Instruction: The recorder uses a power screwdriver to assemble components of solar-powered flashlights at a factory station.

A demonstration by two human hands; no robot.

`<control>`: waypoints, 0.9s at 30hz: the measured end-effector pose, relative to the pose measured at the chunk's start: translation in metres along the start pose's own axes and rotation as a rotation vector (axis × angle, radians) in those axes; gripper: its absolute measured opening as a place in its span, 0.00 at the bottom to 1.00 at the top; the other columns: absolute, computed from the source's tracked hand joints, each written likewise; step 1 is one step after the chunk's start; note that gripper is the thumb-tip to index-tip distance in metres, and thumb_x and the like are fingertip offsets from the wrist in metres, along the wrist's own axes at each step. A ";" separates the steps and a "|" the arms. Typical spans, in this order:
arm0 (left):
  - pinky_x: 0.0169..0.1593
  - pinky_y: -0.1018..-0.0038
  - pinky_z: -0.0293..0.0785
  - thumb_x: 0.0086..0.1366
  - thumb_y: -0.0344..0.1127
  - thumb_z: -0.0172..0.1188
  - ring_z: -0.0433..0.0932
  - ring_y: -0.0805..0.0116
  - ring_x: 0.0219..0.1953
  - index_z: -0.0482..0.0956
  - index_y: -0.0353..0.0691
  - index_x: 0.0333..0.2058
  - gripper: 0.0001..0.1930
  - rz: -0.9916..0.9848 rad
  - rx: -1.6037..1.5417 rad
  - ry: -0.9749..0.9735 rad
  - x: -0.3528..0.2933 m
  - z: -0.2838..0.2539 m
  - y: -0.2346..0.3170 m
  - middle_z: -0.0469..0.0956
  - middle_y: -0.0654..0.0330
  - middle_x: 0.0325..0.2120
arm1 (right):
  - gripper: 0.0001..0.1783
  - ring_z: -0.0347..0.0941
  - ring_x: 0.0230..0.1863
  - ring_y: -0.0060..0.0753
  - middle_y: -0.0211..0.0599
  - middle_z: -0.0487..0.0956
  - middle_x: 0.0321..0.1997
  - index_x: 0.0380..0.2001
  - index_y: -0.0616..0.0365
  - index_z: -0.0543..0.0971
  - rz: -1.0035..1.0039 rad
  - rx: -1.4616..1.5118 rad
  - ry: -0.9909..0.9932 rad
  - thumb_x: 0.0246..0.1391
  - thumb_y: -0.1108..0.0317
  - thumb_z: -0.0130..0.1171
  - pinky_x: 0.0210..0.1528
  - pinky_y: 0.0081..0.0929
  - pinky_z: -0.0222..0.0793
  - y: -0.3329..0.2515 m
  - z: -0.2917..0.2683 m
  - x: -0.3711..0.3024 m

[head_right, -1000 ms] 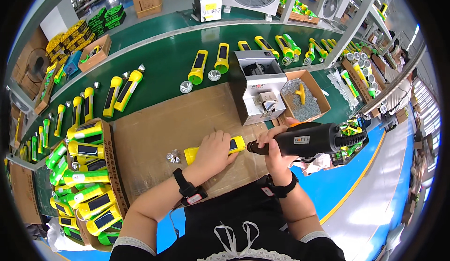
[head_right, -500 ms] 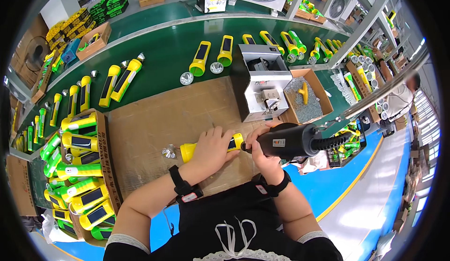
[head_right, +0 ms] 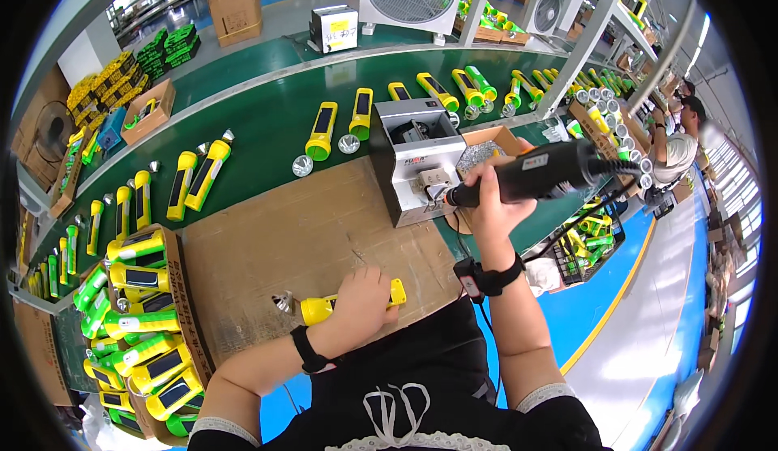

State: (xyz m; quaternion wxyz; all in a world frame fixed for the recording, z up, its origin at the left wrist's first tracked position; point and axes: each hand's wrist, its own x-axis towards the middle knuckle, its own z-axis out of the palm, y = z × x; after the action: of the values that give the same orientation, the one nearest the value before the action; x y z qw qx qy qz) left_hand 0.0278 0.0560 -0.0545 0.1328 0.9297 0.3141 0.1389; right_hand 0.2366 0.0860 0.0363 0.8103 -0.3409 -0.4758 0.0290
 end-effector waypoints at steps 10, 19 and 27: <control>0.38 0.65 0.68 0.48 0.42 0.64 0.70 0.57 0.36 0.72 0.37 0.34 0.19 0.064 -0.058 0.106 -0.003 0.011 0.000 0.68 0.54 0.31 | 0.29 0.71 0.21 0.24 0.31 0.72 0.23 0.54 0.66 0.61 0.259 -0.014 -0.143 0.46 0.80 0.54 0.27 0.23 0.70 0.015 0.015 0.016; 0.37 0.67 0.66 0.45 0.40 0.65 0.69 0.58 0.36 0.71 0.37 0.35 0.20 0.030 -0.101 0.136 -0.003 0.012 0.003 0.67 0.55 0.30 | 0.31 0.68 0.18 0.29 0.35 0.70 0.20 0.55 0.65 0.54 0.329 0.222 -0.171 0.50 0.75 0.55 0.24 0.27 0.68 -0.031 -0.004 -0.047; 0.37 0.66 0.65 0.43 0.40 0.66 0.69 0.58 0.36 0.69 0.38 0.35 0.22 0.011 -0.066 0.135 -0.003 0.012 0.001 0.67 0.55 0.30 | 0.31 0.69 0.22 0.29 0.36 0.69 0.23 0.55 0.63 0.50 0.379 0.215 -0.310 0.52 0.76 0.52 0.30 0.27 0.68 -0.052 0.000 -0.082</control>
State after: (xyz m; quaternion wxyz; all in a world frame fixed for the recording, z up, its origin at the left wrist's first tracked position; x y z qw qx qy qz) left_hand 0.0300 0.0515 -0.0654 0.1412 0.9151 0.3123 0.2123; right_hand 0.1778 0.0154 0.0053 0.7393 -0.3275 -0.5161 0.2824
